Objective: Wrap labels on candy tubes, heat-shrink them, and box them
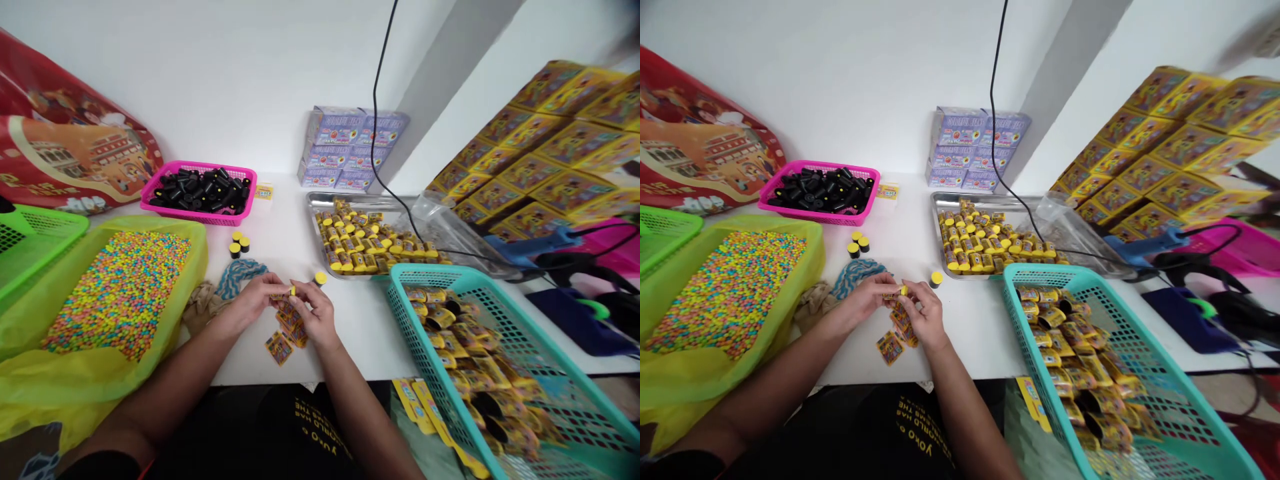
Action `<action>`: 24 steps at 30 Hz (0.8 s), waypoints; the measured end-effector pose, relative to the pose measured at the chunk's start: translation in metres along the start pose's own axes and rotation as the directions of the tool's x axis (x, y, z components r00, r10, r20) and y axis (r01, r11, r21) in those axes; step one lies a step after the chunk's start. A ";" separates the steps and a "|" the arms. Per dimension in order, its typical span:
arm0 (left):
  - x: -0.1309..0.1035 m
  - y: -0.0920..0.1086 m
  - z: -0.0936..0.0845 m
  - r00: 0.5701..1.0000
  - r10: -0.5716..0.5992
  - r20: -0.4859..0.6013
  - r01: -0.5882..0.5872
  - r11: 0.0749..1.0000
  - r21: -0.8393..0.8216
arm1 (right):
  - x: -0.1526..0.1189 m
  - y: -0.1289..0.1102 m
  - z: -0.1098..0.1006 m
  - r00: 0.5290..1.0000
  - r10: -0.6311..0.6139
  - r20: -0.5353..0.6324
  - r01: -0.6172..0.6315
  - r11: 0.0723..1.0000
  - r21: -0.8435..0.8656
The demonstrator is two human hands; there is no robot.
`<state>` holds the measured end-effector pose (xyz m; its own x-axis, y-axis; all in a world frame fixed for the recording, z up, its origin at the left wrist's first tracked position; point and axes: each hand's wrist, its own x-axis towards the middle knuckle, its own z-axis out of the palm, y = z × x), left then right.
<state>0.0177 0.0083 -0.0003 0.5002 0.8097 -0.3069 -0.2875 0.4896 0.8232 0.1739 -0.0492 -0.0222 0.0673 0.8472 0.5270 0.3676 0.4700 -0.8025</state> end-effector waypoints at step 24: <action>-0.004 -0.004 0.011 1.000 0.007 0.004 -0.007 0.999 -0.044 | -0.002 0.008 0.002 0.985 0.171 -0.027 -0.165 0.975 0.151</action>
<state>0.0257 -0.0007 0.0026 0.5012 0.8118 -0.2995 -0.3263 0.4979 0.8035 0.1748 -0.0465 -0.0299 0.1544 0.9081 0.3892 0.2073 0.3554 -0.9114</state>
